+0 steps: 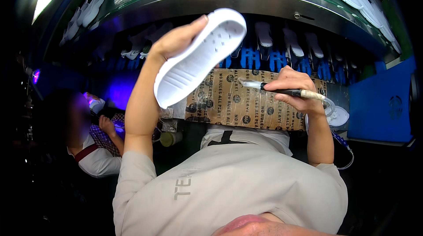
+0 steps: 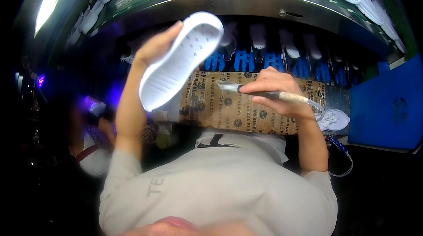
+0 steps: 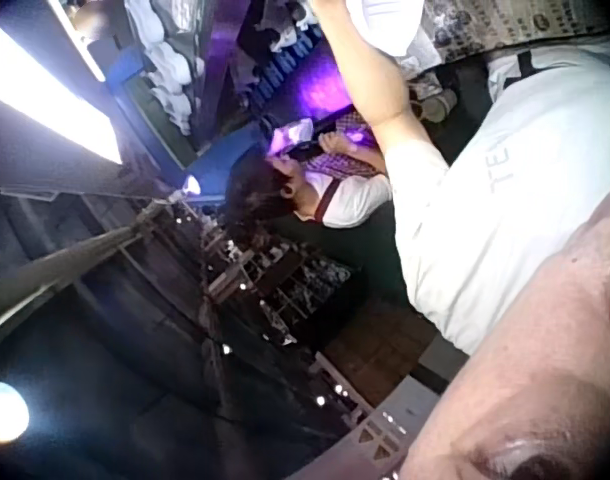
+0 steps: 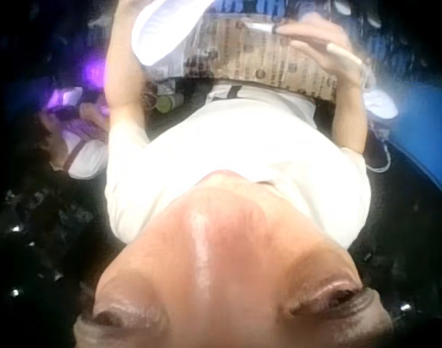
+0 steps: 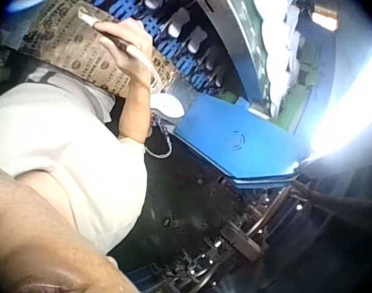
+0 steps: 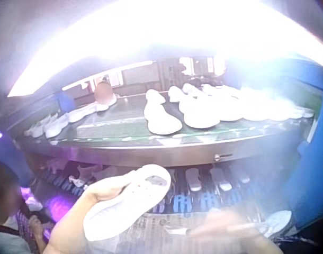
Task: The person repeatedly picks white clog-style shoes from a conveyor belt, applies a white substance to the interior with a brush, and returns them to the belt. A coworker performs a similar task nearby.
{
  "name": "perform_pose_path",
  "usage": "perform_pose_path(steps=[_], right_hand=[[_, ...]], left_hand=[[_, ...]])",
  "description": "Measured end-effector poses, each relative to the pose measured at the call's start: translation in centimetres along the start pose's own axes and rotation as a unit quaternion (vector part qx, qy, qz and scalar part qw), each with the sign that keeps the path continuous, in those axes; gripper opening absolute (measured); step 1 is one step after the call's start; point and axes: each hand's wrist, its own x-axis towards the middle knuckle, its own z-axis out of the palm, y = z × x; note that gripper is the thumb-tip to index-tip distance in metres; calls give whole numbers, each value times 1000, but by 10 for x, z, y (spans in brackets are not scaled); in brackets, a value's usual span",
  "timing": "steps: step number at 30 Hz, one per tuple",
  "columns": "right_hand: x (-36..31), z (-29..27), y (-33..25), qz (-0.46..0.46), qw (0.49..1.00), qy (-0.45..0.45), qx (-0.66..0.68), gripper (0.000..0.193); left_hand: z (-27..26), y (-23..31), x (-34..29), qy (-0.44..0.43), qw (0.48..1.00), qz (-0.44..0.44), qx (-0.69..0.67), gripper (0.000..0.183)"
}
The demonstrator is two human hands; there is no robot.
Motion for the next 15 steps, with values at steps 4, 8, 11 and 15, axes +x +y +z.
perform_pose_path(steps=[4, 8, 11, 15], right_hand=[[-19, 12, 15, 35, 994, 92, 56, 21], [-24, 35, 18, 79, 990, 49, 103, 26], [-42, 41, 24, 154, 980, 42, 122, 27], [-61, 41, 34, 201, 972, 34, 116, 29]], left_hand=[[-82, 69, 82, 125, 973, 160, -113, 69], [-212, 89, 157, 442, 858, 112, 238, 66], [-293, 58, 182, 524, 731, -58, 432, 68], [-364, 1, 145, 545, 617, -345, 450, 75]])
